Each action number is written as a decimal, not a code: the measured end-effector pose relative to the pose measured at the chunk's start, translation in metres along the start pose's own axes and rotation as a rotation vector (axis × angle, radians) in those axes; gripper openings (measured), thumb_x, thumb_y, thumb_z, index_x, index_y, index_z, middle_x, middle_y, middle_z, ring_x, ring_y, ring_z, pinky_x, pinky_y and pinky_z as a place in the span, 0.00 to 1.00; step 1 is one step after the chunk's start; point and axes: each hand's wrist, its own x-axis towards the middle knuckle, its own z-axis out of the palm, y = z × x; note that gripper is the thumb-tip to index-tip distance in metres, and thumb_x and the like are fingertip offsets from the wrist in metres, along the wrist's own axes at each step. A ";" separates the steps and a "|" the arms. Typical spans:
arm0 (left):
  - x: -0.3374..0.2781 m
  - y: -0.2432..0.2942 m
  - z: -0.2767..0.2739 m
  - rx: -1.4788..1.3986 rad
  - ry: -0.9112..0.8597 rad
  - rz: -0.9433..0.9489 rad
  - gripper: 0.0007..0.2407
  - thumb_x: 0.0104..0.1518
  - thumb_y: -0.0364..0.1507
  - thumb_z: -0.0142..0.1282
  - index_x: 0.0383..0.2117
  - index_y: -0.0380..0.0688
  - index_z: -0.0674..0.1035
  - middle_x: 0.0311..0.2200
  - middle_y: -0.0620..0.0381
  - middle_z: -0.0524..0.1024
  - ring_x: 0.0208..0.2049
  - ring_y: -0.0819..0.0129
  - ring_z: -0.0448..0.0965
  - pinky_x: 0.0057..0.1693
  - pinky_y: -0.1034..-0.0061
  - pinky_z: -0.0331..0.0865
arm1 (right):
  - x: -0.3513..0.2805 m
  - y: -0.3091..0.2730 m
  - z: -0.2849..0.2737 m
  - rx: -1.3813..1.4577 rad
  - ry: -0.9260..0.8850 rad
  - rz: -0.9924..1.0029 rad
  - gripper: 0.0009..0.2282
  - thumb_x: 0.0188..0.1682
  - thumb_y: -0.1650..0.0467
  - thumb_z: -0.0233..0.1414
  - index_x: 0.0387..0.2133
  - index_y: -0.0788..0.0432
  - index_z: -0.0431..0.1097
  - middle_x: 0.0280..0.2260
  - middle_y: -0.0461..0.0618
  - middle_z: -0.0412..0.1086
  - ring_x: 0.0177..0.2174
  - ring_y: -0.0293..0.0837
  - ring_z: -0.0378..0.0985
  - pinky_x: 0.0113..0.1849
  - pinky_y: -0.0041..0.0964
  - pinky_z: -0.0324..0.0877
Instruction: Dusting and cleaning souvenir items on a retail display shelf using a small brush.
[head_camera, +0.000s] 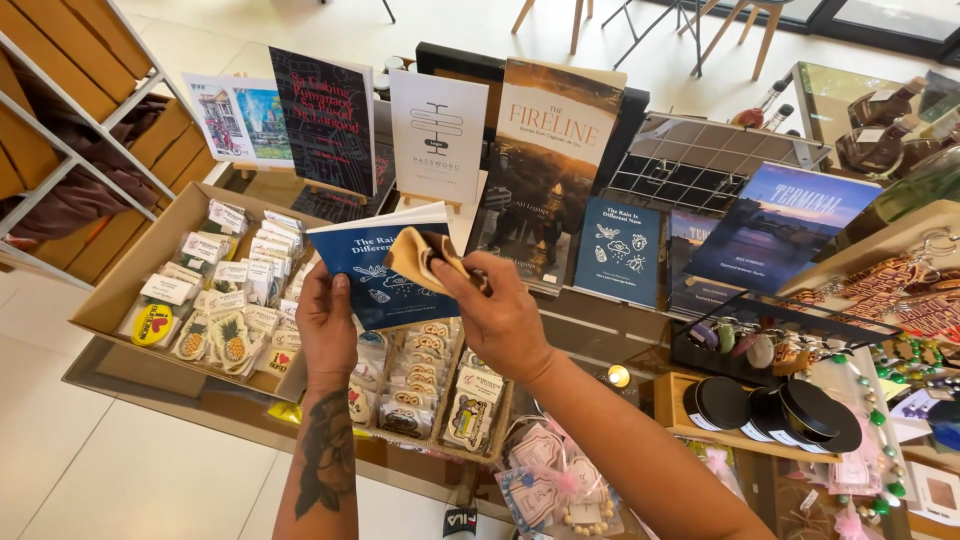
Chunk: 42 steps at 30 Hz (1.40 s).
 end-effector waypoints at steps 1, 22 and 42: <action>0.000 0.001 0.000 0.000 0.003 -0.001 0.11 0.72 0.26 0.48 0.57 0.36 0.74 0.43 0.59 0.76 0.44 0.79 0.72 0.54 0.83 0.67 | -0.010 0.006 0.008 0.001 -0.002 -0.001 0.23 0.47 0.81 0.55 0.57 0.53 0.69 0.47 0.55 0.64 0.42 0.49 0.72 0.43 0.38 0.74; 0.002 0.010 0.003 -0.113 0.018 -0.065 0.12 0.68 0.25 0.47 0.55 0.36 0.75 0.46 0.59 0.80 0.48 0.77 0.78 0.56 0.82 0.72 | -0.013 0.006 0.062 0.010 -0.167 -0.028 0.19 0.48 0.79 0.53 0.54 0.60 0.69 0.46 0.59 0.65 0.44 0.54 0.73 0.45 0.43 0.75; 0.003 0.028 -0.007 -0.216 -0.163 -0.120 0.32 0.50 0.16 0.55 0.66 0.42 0.61 0.58 0.54 0.70 0.60 0.67 0.70 0.66 0.69 0.65 | -0.035 0.084 0.020 0.338 0.073 0.526 0.25 0.46 0.82 0.45 0.57 0.55 0.67 0.57 0.56 0.63 0.56 0.54 0.67 0.56 0.41 0.63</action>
